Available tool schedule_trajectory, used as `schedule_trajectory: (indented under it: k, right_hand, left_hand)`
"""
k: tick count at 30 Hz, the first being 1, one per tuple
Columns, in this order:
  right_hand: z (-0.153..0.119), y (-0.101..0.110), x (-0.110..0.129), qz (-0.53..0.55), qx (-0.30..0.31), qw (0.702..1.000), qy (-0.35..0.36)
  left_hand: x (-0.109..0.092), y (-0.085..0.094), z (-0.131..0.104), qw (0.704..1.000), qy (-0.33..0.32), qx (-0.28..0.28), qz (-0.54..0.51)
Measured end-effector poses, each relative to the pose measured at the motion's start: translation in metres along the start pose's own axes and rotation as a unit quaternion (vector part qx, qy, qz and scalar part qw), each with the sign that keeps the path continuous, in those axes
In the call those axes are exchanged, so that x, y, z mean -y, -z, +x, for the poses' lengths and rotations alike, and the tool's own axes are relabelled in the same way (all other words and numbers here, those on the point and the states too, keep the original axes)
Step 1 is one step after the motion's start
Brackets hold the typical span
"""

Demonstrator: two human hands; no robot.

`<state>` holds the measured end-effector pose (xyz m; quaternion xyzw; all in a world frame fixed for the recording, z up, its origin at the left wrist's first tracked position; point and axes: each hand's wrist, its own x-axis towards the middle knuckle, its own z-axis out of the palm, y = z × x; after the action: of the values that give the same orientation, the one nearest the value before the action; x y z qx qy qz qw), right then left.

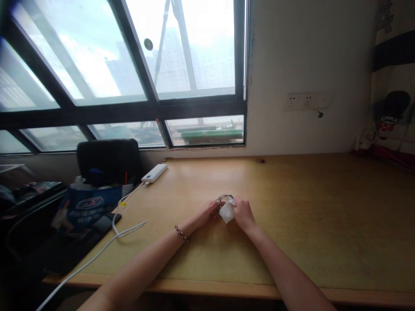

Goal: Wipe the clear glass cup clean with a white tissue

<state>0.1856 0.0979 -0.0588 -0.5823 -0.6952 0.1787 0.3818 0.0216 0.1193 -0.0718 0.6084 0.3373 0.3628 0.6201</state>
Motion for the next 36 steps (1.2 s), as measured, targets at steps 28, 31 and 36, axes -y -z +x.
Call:
schedule_trajectory:
  k: [28,31,36]
  right_hand:
    - [0.002,0.002,0.004,0.012,-0.024,0.999,-0.034]
    - [-0.001,0.004,0.005,-0.021,-0.016,0.999,0.019]
    - [-0.001,0.003,0.0,-0.054,-0.011,0.998,0.009]
  left_hand:
    - [-0.008,-0.003,0.001,0.998,-0.007,-0.014,-0.069]
    - [-0.005,-0.002,0.001,0.997,0.015,-0.039,-0.066]
    - [-0.007,-0.002,-0.001,0.997,0.007,-0.014,-0.072]
